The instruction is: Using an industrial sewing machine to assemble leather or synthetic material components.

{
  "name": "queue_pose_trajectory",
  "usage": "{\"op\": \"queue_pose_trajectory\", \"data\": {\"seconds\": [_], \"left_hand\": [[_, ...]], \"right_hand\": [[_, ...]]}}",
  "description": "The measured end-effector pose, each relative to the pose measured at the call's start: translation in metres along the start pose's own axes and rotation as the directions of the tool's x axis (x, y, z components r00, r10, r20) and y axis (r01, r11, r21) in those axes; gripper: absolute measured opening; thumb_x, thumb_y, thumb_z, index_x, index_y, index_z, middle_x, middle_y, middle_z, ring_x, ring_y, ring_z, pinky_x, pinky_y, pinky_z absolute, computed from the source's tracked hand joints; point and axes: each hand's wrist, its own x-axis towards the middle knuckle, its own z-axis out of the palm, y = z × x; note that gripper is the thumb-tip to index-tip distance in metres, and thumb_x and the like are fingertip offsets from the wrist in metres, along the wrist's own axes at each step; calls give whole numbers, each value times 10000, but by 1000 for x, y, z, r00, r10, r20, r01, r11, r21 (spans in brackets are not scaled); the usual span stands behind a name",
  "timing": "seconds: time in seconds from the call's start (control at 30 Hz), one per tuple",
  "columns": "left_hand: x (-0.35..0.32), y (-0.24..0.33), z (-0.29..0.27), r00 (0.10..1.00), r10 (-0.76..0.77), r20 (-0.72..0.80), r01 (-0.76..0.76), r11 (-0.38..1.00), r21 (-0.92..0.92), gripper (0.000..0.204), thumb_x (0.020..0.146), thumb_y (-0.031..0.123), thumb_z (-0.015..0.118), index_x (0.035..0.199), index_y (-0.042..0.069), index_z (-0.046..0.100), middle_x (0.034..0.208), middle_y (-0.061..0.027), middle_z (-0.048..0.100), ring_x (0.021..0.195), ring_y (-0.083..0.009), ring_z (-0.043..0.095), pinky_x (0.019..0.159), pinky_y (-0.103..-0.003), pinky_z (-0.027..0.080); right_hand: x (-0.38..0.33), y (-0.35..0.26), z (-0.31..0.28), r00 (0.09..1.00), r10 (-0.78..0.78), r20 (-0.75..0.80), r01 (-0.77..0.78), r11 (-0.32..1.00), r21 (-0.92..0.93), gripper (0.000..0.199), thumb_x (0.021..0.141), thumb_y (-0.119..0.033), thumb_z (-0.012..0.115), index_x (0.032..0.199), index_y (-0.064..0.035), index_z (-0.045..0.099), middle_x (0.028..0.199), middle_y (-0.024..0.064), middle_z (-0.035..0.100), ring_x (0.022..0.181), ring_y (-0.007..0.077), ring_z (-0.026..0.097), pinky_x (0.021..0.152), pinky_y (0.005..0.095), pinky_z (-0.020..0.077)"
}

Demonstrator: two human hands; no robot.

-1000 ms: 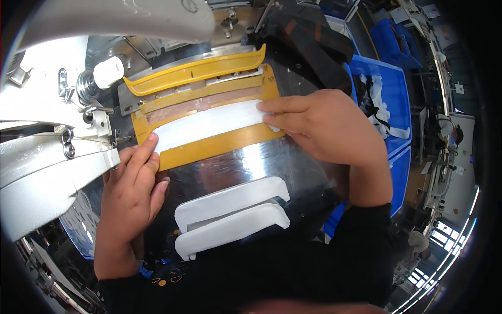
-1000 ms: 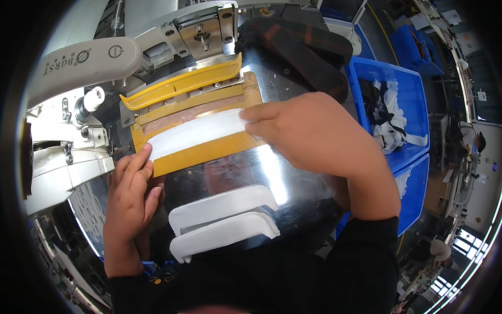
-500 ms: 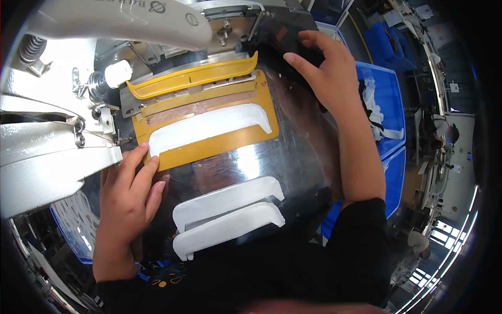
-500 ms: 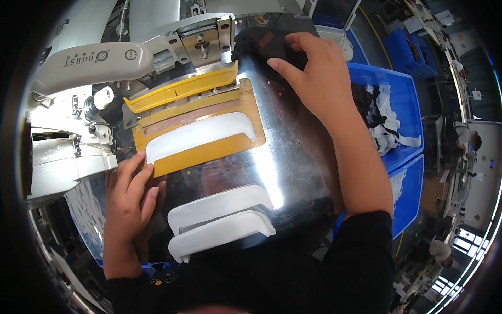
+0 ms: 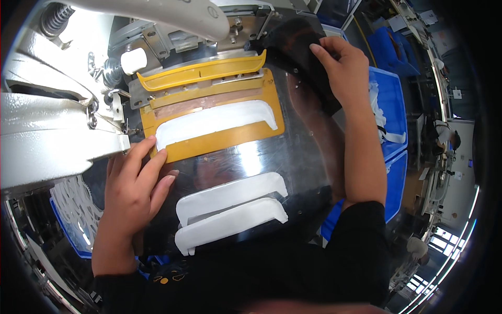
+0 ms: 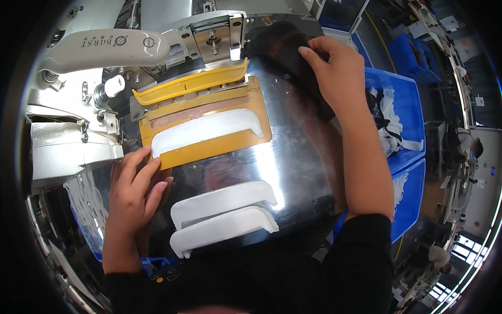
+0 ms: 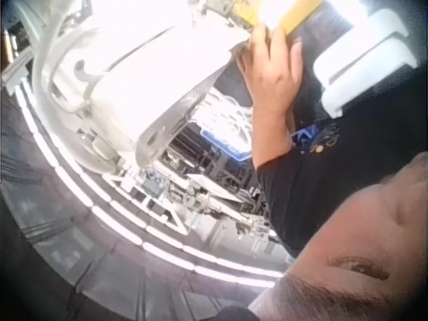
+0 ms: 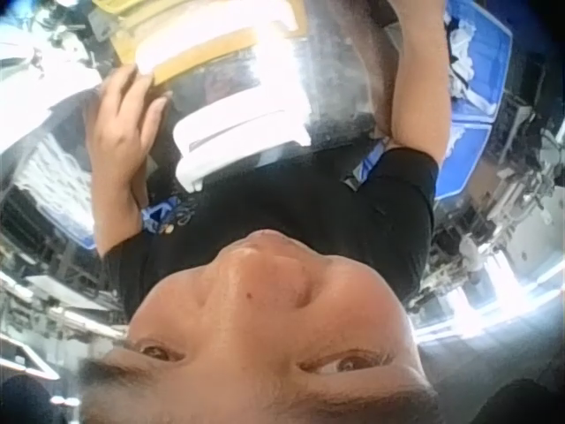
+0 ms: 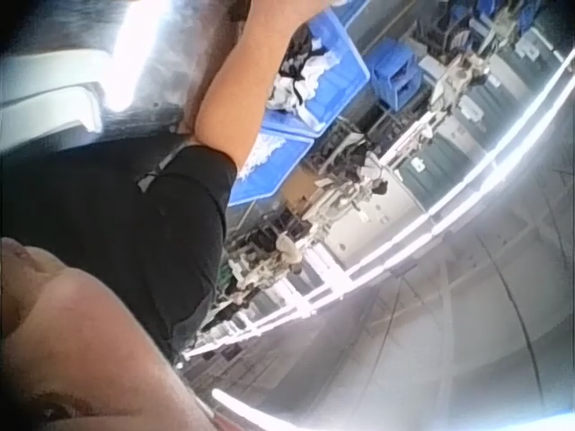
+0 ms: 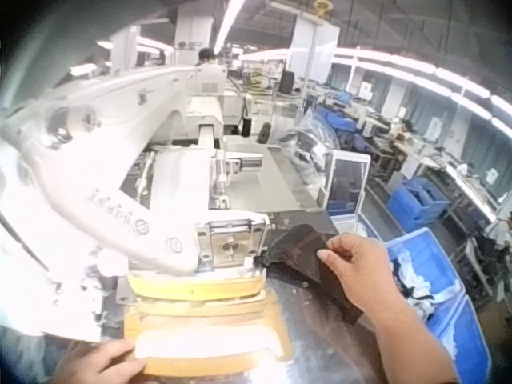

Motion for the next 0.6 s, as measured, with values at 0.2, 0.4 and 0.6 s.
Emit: {"op": "queue_pose_trajectory", "data": {"seconds": [0.2, 0.4, 0.6], "left_hand": [[1, 3, -2, 999, 5, -47, -3, 1000, 29, 404, 867, 193, 851, 1221, 16, 770, 1287, -142, 708, 1128, -332, 670, 1011, -473, 513], [-2, -1, 4, 989, -23, -149, 25, 1000, 15, 298, 881, 163, 821, 1131, 11, 764, 1039, -99, 700, 1019, -300, 662, 956, -443, 516], [-1, 0, 4, 985, -34, -166, 31, 999, -21, 297, 866, 136, 814, 1138, 27, 767, 1066, -109, 740, 987, -319, 688, 933, -441, 531]], "right_hand": [[-21, -23, -37, 987, -72, 141, -5, 874, 486, 131, 993, -45, 759, 1103, 21, 786, 938, 88, 790, 835, 158, 724, 785, 286, 555], [-35, -111, -14, 648, -482, 590, 229, 862, 452, 152, 974, -94, 749, 1078, 8, 794, 894, 123, 762, 825, 197, 732, 750, 308, 548], [-42, -128, 57, 660, -350, 665, 72, 910, 408, 159, 970, -118, 796, 1022, 32, 791, 820, 71, 751, 758, 109, 669, 711, 292, 541]]}}
